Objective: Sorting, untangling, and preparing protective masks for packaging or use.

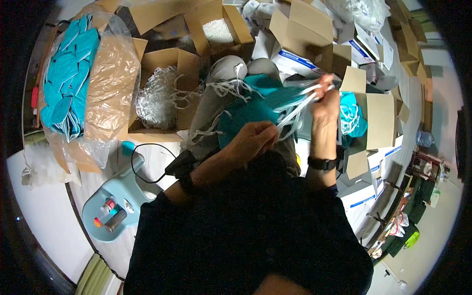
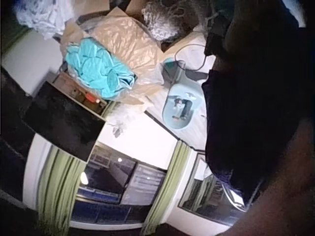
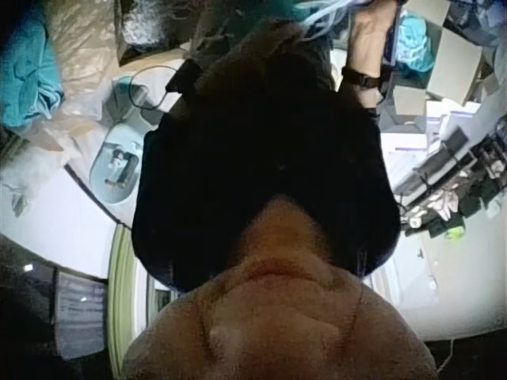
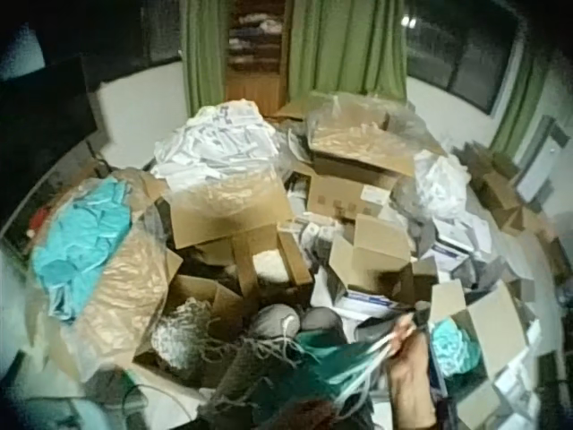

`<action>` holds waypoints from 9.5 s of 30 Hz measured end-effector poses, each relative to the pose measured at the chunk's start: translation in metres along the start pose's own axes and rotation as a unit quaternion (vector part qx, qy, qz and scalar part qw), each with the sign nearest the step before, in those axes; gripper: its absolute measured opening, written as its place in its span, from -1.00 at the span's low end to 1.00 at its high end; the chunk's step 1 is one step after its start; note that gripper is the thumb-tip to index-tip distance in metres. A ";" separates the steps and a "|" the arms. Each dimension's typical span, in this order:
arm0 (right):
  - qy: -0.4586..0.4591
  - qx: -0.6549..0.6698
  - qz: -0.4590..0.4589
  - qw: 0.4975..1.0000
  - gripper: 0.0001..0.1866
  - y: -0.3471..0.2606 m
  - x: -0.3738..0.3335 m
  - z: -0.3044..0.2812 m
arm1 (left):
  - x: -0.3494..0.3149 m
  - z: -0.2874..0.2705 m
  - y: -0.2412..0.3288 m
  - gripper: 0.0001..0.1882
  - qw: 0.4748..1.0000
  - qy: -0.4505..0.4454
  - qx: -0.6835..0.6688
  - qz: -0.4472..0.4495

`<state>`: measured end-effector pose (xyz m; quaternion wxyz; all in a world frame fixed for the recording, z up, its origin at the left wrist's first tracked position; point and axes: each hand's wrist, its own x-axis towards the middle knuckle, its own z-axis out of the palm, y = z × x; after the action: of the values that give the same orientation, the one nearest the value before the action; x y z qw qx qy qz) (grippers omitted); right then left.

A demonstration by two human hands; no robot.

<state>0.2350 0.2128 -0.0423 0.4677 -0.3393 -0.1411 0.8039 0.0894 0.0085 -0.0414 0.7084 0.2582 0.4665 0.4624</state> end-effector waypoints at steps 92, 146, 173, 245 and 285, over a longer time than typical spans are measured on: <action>-0.095 -0.363 -0.224 0.899 -0.85 -0.001 -0.095 0.034 | 0.037 -0.013 0.079 -0.81 0.938 0.105 0.214 0.251; -0.270 -0.526 -0.096 0.801 -0.86 0.016 -0.072 0.026 | 0.016 -0.028 0.066 -0.72 0.966 -0.063 0.212 0.130; 0.036 0.172 0.111 0.978 -0.78 0.028 -0.016 -0.002 | -0.007 -0.006 0.022 -0.62 0.985 -0.093 0.143 -0.011; -0.070 -0.500 -0.217 0.836 -0.78 0.035 -0.104 0.014 | -0.006 -0.036 0.036 -0.86 0.944 0.177 0.191 0.201; -0.007 -0.485 -0.194 0.853 -0.89 0.034 -0.072 -0.009 | -0.012 -0.004 0.047 -0.89 0.874 0.157 0.400 0.224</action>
<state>0.2426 0.1327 -0.0376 0.3893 -0.4827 -0.5791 0.5293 0.0650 0.0177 -0.0002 0.3391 0.5415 0.6465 0.4171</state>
